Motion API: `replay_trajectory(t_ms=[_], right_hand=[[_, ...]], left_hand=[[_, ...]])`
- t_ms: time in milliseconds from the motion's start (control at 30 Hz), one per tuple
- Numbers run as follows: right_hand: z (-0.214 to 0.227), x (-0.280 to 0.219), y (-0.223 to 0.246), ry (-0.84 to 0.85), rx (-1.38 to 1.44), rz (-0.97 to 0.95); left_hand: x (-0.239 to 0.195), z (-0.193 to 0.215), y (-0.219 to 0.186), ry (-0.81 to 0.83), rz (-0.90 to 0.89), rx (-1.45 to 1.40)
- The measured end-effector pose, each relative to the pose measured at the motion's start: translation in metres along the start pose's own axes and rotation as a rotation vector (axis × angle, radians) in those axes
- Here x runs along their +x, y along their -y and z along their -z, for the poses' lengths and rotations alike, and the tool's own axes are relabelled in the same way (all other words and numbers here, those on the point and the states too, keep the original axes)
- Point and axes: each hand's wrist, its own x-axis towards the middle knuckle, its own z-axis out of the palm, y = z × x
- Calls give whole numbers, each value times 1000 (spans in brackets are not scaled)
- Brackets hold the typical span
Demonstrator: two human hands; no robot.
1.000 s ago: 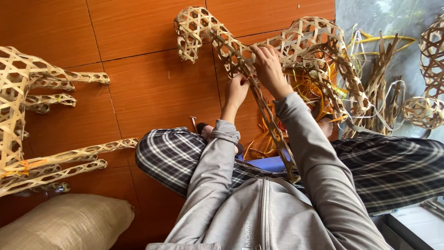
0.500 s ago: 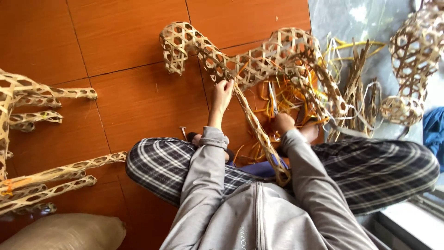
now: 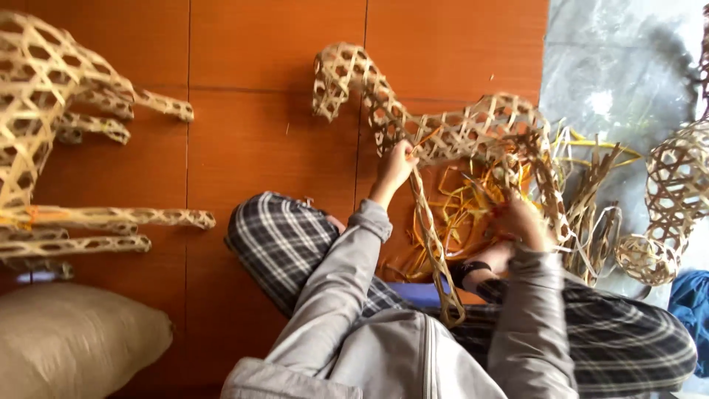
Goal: The person sits on the floor and weaves thin strips of bamboo or rattan into a giraffe-shaped sculpture. They use orange string to tie sections together and scissors to trim excess material, repeating the process across different parts of the frame.
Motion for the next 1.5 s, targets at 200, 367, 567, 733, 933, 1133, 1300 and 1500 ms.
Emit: replay_trajectory(t_ms=[200,367,567,733,933,1133,1300,1500], right_hand=[[124,-64,9,246,25,10],[128,-89,10,196,-148,118],[79,-102,76,121,42,453],[68,-96,120,-82,-168,605],[74,-86,165,-260,-153,753],[62,-83,159,-197,-229,672],[76,-96,162,-173,-200,641],[47,-59,184,-232,-126,655]], left_hand=[[6,11,-16,77,101,-9],[19,-6,11,-2,-65,-161],[14,38,-34,51,189,-362],[15,53,-42,-17,65,-279],[8,77,-79,9,-32,38],[8,84,-77,-18,-32,3],[8,84,-81,-15,-9,38],[3,81,-86,-33,-140,29]])
